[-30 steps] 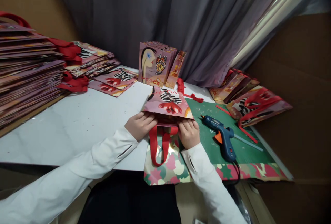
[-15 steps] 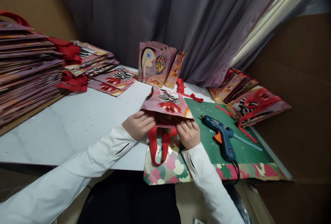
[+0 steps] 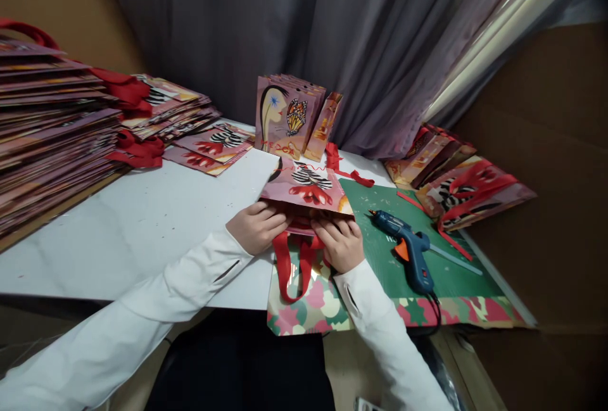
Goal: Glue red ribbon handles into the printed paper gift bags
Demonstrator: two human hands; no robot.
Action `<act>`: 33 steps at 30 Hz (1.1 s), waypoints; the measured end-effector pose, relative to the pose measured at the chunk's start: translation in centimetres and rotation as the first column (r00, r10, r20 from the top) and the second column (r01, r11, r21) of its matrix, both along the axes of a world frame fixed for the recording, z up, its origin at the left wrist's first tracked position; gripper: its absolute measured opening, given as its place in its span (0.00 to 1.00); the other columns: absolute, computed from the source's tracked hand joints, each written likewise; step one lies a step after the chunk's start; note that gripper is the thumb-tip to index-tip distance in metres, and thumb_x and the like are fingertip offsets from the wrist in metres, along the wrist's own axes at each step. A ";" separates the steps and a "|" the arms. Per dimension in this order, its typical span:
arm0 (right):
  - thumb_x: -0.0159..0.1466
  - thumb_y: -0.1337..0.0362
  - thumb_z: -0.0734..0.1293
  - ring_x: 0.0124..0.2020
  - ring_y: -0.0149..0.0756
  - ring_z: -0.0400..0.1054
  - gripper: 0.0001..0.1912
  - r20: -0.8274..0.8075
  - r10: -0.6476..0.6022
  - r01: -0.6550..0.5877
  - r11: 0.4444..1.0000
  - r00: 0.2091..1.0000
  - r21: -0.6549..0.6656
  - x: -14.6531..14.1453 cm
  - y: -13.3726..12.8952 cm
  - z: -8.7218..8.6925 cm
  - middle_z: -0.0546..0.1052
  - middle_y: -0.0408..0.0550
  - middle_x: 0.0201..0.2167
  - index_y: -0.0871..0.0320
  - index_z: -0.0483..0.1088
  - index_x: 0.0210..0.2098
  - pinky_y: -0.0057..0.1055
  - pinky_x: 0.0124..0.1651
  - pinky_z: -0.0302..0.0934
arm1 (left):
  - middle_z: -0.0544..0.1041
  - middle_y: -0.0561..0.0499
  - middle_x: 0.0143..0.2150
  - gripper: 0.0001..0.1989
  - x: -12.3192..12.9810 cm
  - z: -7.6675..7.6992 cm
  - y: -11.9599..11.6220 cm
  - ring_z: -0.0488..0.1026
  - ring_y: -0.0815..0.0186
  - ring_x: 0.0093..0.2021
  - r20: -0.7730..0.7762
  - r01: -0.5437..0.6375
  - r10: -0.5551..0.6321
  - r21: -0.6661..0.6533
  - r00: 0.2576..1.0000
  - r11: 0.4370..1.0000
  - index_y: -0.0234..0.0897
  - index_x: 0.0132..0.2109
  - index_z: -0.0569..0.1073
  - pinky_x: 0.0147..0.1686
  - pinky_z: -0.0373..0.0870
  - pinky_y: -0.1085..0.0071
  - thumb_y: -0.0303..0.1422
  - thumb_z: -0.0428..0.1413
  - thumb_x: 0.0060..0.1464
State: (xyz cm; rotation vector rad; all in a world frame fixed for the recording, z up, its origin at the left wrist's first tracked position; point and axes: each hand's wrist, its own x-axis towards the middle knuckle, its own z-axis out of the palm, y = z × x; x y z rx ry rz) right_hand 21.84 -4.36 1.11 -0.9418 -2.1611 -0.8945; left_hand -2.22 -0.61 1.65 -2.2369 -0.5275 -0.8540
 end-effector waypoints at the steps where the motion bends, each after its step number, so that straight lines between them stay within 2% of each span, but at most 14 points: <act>1: 0.65 0.73 0.59 0.40 0.33 0.67 0.16 -0.024 0.007 -0.006 1.000 1.000 0.006 -0.1 0.0 0.0 0.81 0.44 0.36 0.54 0.76 0.43 0.32 0.48 0.50 | 0.80 0.53 0.34 0.14 0.0 0.0 0.0 0.72 0.67 0.34 0.010 0.006 -0.006 0.000 1.000 1.000 0.39 0.43 0.76 0.42 0.64 0.67 0.27 0.46 0.63; 4: 0.64 0.75 0.58 0.30 0.32 0.64 0.16 -0.108 -0.002 0.003 1.000 0.994 0.012 -0.3 -0.1 0.1 0.78 0.43 0.26 0.57 0.76 0.40 0.34 0.44 0.50 | 0.80 0.54 0.32 0.17 -0.1 0.4 -0.1 0.72 0.68 0.31 0.036 0.026 -0.027 0.025 0.999 0.999 0.40 0.39 0.76 0.40 0.63 0.68 0.23 0.44 0.63; 6: 0.63 0.75 0.57 0.28 0.32 0.62 0.17 -0.133 -0.012 0.014 1.000 0.991 0.016 -0.3 -0.2 0.1 0.77 0.42 0.24 0.58 0.76 0.39 0.34 0.43 0.50 | 0.80 0.55 0.31 0.17 -0.1 0.7 -0.2 0.71 0.69 0.29 0.048 0.036 -0.038 0.046 0.998 0.998 0.40 0.36 0.76 0.39 0.63 0.68 0.23 0.43 0.63; 12: 0.59 0.72 0.60 0.37 0.38 0.65 0.18 -0.081 -0.048 0.042 0.997 0.996 -0.070 -0.9 -0.8 0.0 0.80 0.48 0.36 0.58 0.75 0.46 0.37 0.49 0.50 | 0.80 0.53 0.31 0.15 -0.1 1.1 -0.3 0.71 0.68 0.29 0.025 0.049 -0.049 0.015 0.998 0.999 0.39 0.38 0.76 0.38 0.63 0.67 0.24 0.45 0.62; 17: 0.65 0.62 0.63 0.45 0.41 0.64 0.11 -0.059 -0.130 0.123 0.986 0.990 -0.117 -2.0 -1.0 -0.6 0.79 0.50 0.38 0.57 0.75 0.43 0.38 0.53 0.48 | 0.79 0.51 0.31 0.13 0.5 -0.2 -0.5 0.72 0.66 0.31 0.037 0.025 -0.025 -0.007 0.999 1.000 0.36 0.39 0.77 0.40 0.63 0.66 0.24 0.47 0.62; 21: 0.68 0.65 0.62 0.44 0.39 0.64 0.10 0.034 -0.073 0.076 0.991 0.997 -0.113 -1.9 -0.7 -0.9 0.78 0.49 0.38 0.56 0.75 0.41 0.36 0.52 0.48 | 0.81 0.51 0.38 0.14 0.8 -1.6 -0.5 0.74 0.68 0.35 0.076 0.021 -0.020 -0.017 0.997 1.000 0.39 0.47 0.76 0.45 0.65 0.66 0.26 0.46 0.63; 25: 0.70 0.64 0.60 0.40 0.37 0.65 0.13 0.033 -0.002 0.005 0.997 0.999 -0.080 -1.4 -0.5 -0.6 0.79 0.49 0.35 0.58 0.75 0.40 0.35 0.49 0.50 | 0.81 0.54 0.35 0.13 0.8 -1.6 -0.6 0.73 0.69 0.33 0.101 0.047 -0.051 0.042 0.994 0.998 0.40 0.43 0.77 0.44 0.64 0.67 0.27 0.47 0.64; 28: 0.71 0.62 0.59 0.38 0.36 0.65 0.14 0.024 0.037 -0.036 0.998 0.999 -0.044 -1.2 -0.5 -0.4 0.79 0.50 0.33 0.58 0.76 0.38 0.34 0.45 0.50 | 0.81 0.54 0.34 0.14 0.6 -1.4 -0.6 0.73 0.69 0.32 0.122 0.046 -0.050 0.033 0.991 0.998 0.40 0.42 0.77 0.44 0.64 0.67 0.26 0.47 0.63; 33: 0.69 0.59 0.61 0.39 0.37 0.64 0.13 0.019 -0.033 0.035 0.992 0.999 -0.118 -1.3 -0.7 -0.7 0.78 0.50 0.37 0.57 0.76 0.40 0.35 0.46 0.48 | 0.82 0.53 0.37 0.14 0.4 -2.1 -0.3 0.74 0.70 0.34 0.077 0.027 -0.024 -0.035 0.997 0.999 0.41 0.46 0.77 0.45 0.65 0.67 0.28 0.46 0.64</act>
